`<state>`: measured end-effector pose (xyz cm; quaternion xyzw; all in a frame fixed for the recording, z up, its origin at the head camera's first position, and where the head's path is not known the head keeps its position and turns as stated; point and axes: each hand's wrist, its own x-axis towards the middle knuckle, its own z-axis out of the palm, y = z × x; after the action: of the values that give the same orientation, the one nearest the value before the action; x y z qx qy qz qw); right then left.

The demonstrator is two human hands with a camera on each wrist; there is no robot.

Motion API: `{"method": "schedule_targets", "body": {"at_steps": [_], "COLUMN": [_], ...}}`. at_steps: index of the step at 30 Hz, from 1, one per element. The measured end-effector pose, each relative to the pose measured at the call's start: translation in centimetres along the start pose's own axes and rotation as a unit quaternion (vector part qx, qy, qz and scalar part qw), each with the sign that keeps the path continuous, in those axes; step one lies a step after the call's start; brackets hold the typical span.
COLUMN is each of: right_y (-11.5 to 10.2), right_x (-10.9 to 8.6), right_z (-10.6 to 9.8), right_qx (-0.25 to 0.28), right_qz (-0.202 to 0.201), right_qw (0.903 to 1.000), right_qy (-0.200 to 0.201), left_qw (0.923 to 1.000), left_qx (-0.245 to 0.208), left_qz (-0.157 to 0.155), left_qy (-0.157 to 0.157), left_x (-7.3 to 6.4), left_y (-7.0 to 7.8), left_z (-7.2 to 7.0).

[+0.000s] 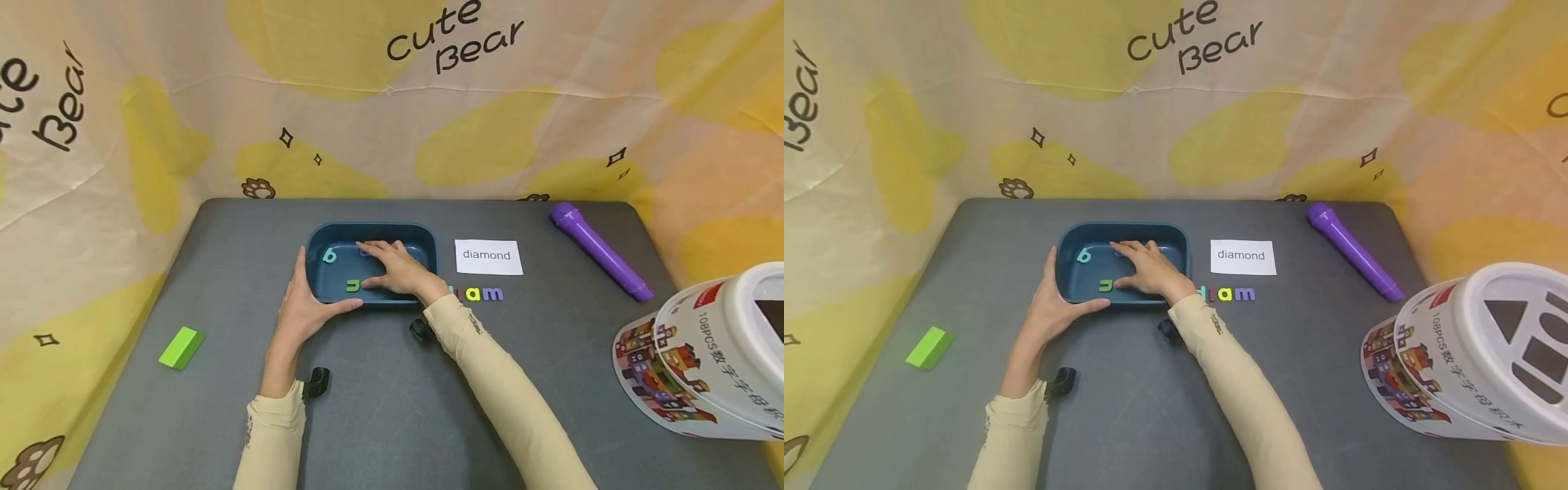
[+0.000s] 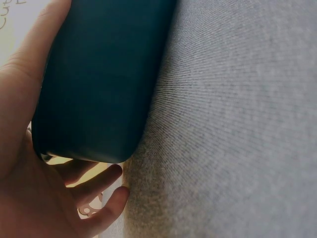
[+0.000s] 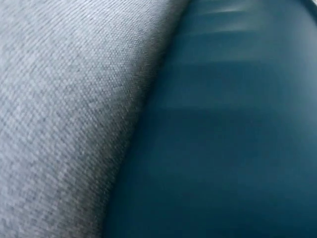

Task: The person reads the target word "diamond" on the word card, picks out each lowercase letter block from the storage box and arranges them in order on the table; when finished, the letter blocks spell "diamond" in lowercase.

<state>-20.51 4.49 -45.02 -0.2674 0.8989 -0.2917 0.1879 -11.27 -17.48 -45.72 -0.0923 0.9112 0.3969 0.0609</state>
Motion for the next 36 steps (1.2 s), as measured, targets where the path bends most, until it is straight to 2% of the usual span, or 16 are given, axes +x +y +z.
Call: {"method": "schedule_targets", "body": {"at_steps": [6, 12, 20, 23, 30, 36], "right_y": [0.1, 0.2, 0.1, 0.0, 0.4, 3.0], "right_x": [0.2, 0.2, -0.2, -1.0, -4.3, -8.7], "right_z": [0.2, 0.3, -0.1, -0.9, -3.7, -6.2], "right_qx": [-0.022, -0.010, 0.001, 0.026, 0.076, 0.071], "right_qz": [0.002, -0.010, -0.003, -0.008, -0.052, -0.071], "right_qw": [0.9994, 0.9978, 0.9982, 0.9959, 0.9749, 0.9529], "right_qy": [0.027, 0.065, 0.061, 0.086, 0.203, 0.286], "left_qw": [1.0000, 1.0000, 1.0000, 1.0000, 1.0000, 0.9999], "left_qx": [-0.003, -0.005, -0.004, -0.004, -0.007, -0.008], "left_qz": [-0.002, -0.002, -0.005, -0.005, -0.001, 0.004], "left_qy": [0.002, 0.004, 0.007, 0.005, 0.007, 0.009], "left_x": [-0.1, -0.1, -0.1, 0.0, 0.1, 0.0], "left_y": [0.0, 0.0, 0.0, 0.0, 0.0, -0.1], "left_z": [0.1, 0.0, 0.0, 0.1, 0.2, 0.2]}}
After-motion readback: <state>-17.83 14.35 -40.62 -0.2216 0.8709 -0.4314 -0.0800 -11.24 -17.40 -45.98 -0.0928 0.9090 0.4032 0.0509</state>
